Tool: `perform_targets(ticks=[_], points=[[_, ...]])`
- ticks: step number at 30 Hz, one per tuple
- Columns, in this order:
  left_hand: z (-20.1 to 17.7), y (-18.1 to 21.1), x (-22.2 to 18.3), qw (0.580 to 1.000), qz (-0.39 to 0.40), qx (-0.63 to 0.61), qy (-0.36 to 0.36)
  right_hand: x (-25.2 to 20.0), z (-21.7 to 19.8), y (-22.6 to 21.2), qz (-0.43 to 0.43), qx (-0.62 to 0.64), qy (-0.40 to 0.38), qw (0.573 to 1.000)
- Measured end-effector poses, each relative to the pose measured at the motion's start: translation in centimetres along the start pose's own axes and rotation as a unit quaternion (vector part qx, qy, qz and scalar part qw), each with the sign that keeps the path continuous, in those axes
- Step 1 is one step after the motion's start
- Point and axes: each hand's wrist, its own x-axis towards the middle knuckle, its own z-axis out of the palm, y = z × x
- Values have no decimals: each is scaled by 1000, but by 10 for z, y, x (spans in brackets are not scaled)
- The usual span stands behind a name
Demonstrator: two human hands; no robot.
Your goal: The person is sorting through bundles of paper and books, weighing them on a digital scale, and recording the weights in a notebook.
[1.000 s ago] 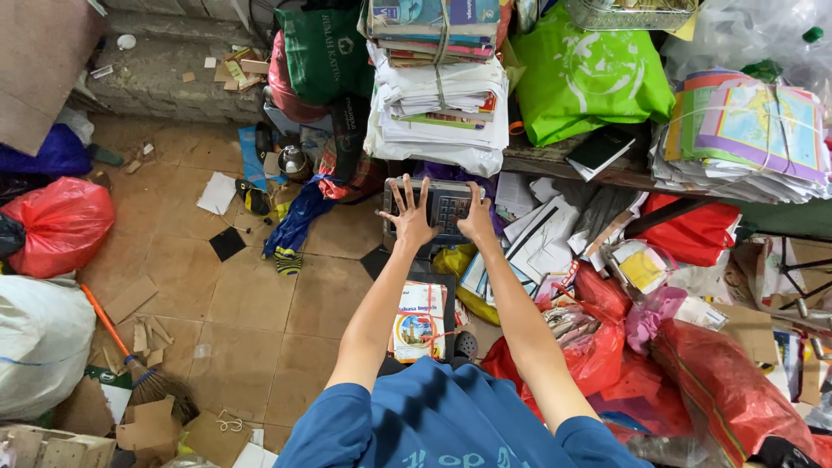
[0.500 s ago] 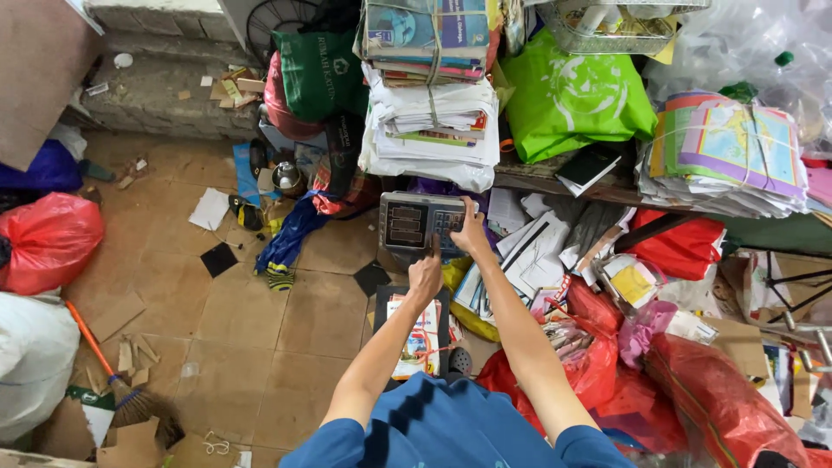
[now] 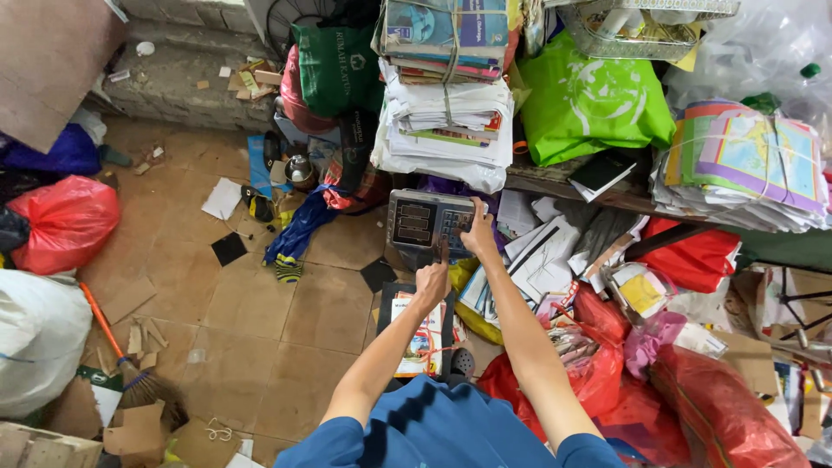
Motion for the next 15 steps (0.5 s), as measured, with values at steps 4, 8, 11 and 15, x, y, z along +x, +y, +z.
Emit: perform_targets(ticks=[4,8,11,15], points=[[-18,14,-5,1000,-22,-12,-8,-1,-1,4,-23,-3,12,1000],[-32,21,-10,999,-40,-22,-27,4,5,13,-30,-1,13,999],[-11,11,-6,999,-28,-17,-17,5,6,13,-40,-4,12,999],[14,8,1,1000,-9,1,13,10,10,21,-62,2,19,998]])
